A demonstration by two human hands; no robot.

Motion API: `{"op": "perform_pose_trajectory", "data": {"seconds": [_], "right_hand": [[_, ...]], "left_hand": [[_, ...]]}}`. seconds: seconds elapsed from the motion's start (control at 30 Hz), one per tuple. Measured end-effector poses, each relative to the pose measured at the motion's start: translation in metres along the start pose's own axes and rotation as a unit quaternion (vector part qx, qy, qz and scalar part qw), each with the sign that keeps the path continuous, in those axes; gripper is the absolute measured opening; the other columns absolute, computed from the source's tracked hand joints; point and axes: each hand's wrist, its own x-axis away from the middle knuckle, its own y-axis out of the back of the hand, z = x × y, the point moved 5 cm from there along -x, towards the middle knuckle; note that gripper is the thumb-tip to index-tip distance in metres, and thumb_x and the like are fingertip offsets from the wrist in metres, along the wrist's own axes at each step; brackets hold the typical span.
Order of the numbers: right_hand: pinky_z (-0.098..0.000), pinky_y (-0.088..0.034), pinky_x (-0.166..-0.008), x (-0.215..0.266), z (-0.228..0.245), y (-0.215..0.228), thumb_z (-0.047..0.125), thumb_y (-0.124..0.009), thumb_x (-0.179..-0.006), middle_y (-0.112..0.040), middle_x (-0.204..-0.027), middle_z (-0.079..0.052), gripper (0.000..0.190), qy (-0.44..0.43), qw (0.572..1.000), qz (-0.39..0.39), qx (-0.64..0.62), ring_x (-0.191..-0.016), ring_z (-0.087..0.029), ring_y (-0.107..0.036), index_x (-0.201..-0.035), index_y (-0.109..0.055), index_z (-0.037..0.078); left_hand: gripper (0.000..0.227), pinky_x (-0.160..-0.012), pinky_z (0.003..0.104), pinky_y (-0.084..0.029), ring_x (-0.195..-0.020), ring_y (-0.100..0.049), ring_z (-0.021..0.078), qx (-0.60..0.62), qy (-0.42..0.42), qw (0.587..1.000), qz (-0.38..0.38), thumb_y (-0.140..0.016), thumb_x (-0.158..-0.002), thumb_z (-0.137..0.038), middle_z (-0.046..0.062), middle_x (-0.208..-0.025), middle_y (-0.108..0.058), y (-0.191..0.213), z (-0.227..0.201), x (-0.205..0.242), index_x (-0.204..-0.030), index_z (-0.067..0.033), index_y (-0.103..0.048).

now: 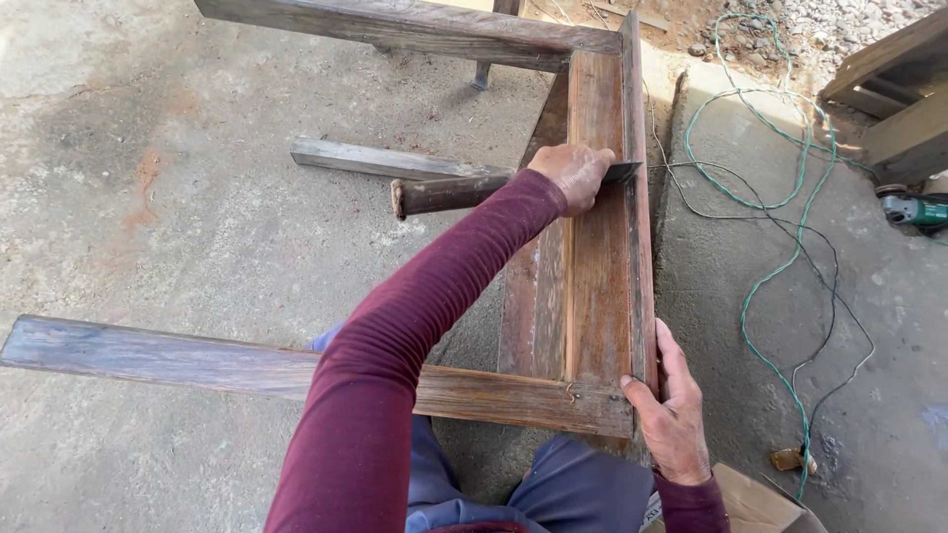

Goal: Scraping old finish and residue from a wooden furniture frame using a chisel and mallet.

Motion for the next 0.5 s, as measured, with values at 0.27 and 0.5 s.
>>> {"op": "perform_pose_trajectory", "data": {"seconds": [0.27, 0.5], "right_hand": [[-0.0351, -0.041, -0.110, 0.000, -0.003, 0.001, -0.002, -0.060, -0.083, -0.052, -0.151, -0.014, 0.078, 0.007, 1.000, 0.001, 0.012, -0.135, -0.021, -0.053, -0.157, -0.034, 0.001], [-0.0335, -0.040, -0.112, -0.003, -0.012, 0.003, 0.005, -0.056, -0.093, -0.052, -0.152, -0.014, 0.066, 0.017, 1.000, -0.006, -0.012, -0.136, -0.020, -0.052, -0.156, -0.038, 0.000]], "left_hand": [[0.020, -0.050, 0.035, -0.057, -0.058, -0.066, 0.0150, -0.022, 0.005, 1.000, 0.000, -0.051, -0.103, -0.021, 0.006, -0.077, -0.066, -0.021, -0.005, -0.001, -0.113, -0.0049, -0.057], [0.014, -0.043, 0.038, -0.053, -0.051, -0.065, 0.0185, -0.077, -0.080, 0.990, -0.087, -0.053, -0.098, -0.015, 0.007, -0.063, -0.066, -0.013, -0.036, 0.053, -0.095, -0.0021, -0.057]]}}
